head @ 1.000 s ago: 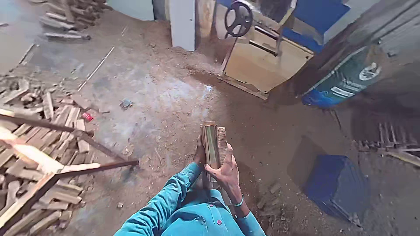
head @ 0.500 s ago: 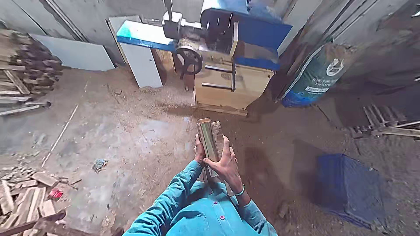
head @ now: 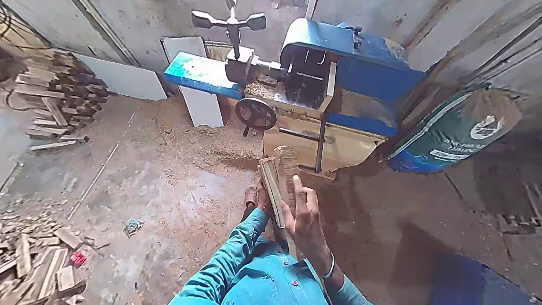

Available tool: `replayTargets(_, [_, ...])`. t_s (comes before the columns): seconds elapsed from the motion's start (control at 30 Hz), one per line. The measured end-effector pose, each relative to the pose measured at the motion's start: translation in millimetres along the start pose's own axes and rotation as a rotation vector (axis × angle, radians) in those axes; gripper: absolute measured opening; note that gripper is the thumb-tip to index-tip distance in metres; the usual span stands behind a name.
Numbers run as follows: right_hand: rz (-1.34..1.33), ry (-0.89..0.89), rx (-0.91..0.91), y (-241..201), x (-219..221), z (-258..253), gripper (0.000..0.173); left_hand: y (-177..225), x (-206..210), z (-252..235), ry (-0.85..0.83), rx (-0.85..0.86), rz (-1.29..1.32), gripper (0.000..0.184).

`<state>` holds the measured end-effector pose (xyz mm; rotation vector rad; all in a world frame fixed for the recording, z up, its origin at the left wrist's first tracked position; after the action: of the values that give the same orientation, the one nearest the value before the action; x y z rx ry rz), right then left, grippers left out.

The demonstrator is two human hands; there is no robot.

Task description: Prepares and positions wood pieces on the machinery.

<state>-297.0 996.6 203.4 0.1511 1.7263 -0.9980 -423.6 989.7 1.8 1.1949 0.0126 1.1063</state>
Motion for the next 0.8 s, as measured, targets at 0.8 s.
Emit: replayTargets(0.8, [-0.444, 0.06, 0.682, 259.9, 17.5, -316.4, 0.065, 166.2, 155.0, -337.2, -0.507, -0.268, -1.313, 0.074])
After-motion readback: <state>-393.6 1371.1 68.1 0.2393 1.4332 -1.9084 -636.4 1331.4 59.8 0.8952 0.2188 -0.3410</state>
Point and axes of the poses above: each hand's wrist, its own z-axis away from the middle knuckle, its own x-axis out of the palm, y = z × x, the point moved 7 cm from there along -z, towards the middle knuckle, and after that the axes turned 14 degrees about -y, right-handed, at the moved point
